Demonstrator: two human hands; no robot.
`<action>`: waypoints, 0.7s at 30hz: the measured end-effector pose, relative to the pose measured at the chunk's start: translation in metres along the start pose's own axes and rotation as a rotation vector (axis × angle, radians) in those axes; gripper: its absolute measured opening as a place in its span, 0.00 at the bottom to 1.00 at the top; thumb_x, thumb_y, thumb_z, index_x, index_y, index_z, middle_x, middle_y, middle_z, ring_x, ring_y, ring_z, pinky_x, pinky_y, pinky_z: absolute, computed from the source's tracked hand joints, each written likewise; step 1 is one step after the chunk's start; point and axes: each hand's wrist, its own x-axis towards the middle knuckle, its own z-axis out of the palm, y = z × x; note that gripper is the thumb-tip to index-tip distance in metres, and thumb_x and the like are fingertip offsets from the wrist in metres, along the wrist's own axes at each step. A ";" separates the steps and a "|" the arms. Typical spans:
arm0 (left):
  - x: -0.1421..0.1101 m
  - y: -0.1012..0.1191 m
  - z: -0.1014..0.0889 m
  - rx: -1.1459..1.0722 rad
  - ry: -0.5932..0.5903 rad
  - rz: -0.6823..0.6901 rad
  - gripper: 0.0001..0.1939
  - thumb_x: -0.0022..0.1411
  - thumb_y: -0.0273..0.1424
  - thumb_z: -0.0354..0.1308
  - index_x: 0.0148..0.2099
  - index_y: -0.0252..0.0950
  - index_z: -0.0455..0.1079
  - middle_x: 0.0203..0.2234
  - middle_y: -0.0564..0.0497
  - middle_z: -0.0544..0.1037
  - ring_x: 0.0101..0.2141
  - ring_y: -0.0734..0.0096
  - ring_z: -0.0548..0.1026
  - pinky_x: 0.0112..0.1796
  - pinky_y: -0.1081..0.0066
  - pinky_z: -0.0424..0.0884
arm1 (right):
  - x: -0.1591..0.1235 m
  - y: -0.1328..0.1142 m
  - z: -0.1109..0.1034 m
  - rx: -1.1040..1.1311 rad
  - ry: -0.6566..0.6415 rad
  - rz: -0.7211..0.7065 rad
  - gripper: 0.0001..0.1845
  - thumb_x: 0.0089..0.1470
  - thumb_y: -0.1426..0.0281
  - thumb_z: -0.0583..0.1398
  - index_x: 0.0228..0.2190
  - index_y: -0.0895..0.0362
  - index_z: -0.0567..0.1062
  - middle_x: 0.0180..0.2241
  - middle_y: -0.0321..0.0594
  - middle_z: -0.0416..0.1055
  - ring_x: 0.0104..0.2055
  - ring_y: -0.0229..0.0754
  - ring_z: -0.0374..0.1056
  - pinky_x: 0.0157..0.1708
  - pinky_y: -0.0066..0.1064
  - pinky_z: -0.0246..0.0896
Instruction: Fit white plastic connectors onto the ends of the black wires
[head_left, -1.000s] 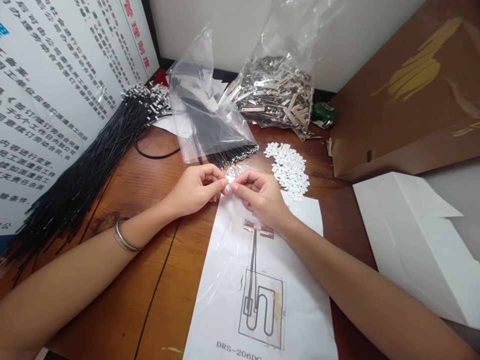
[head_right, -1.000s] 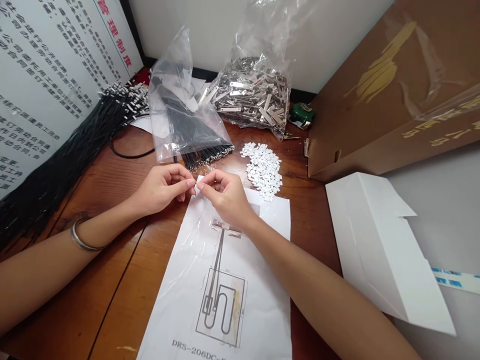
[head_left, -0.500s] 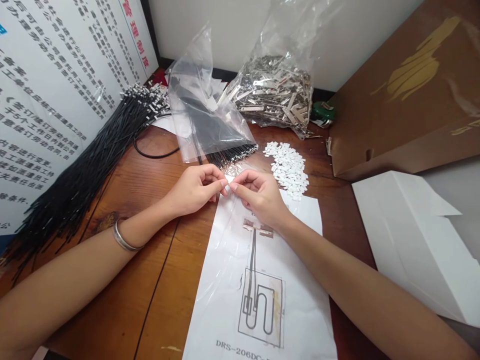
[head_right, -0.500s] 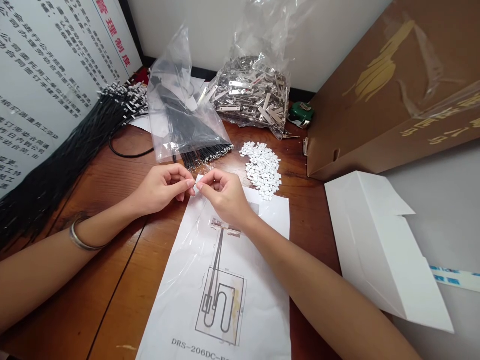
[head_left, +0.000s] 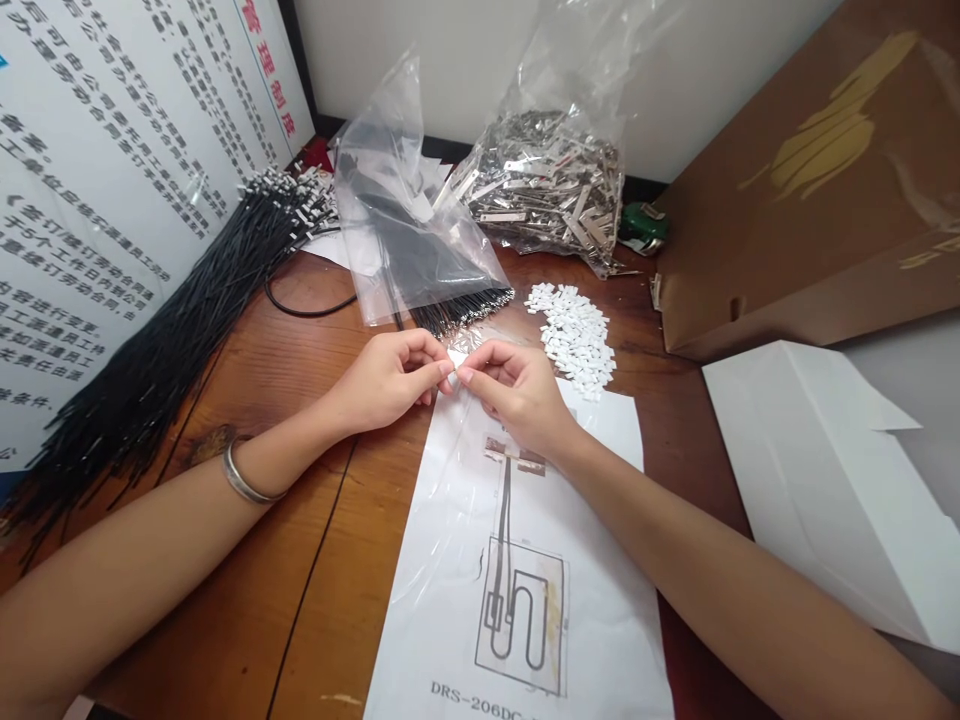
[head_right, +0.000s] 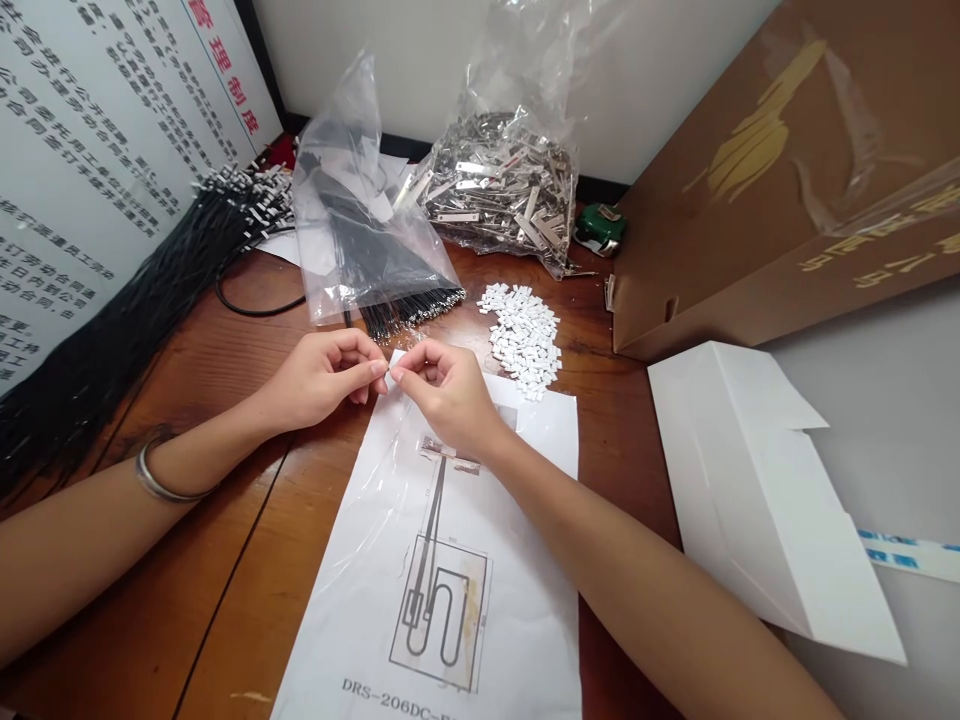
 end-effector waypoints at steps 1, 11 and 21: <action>0.000 0.000 0.000 -0.002 -0.004 0.000 0.10 0.59 0.34 0.64 0.33 0.32 0.70 0.24 0.51 0.79 0.21 0.79 0.72 0.24 0.77 0.68 | 0.000 0.000 0.000 0.000 0.000 -0.002 0.14 0.46 0.61 0.68 0.23 0.56 0.72 0.23 0.38 0.71 0.24 0.34 0.60 0.19 0.28 0.48; 0.000 0.000 0.000 -0.003 -0.003 0.001 0.09 0.60 0.33 0.63 0.33 0.32 0.69 0.23 0.51 0.78 0.21 0.79 0.72 0.24 0.77 0.68 | 0.001 0.000 0.001 -0.005 -0.002 0.010 0.14 0.46 0.61 0.68 0.23 0.56 0.72 0.21 0.35 0.69 0.21 0.32 0.57 0.17 0.27 0.45; 0.002 0.001 0.004 -0.096 0.112 0.015 0.10 0.61 0.34 0.63 0.34 0.33 0.68 0.22 0.53 0.76 0.19 0.81 0.70 0.21 0.79 0.69 | 0.001 -0.001 0.003 0.081 0.068 0.044 0.17 0.47 0.57 0.69 0.27 0.55 0.72 0.17 0.28 0.61 0.15 0.29 0.52 0.14 0.27 0.43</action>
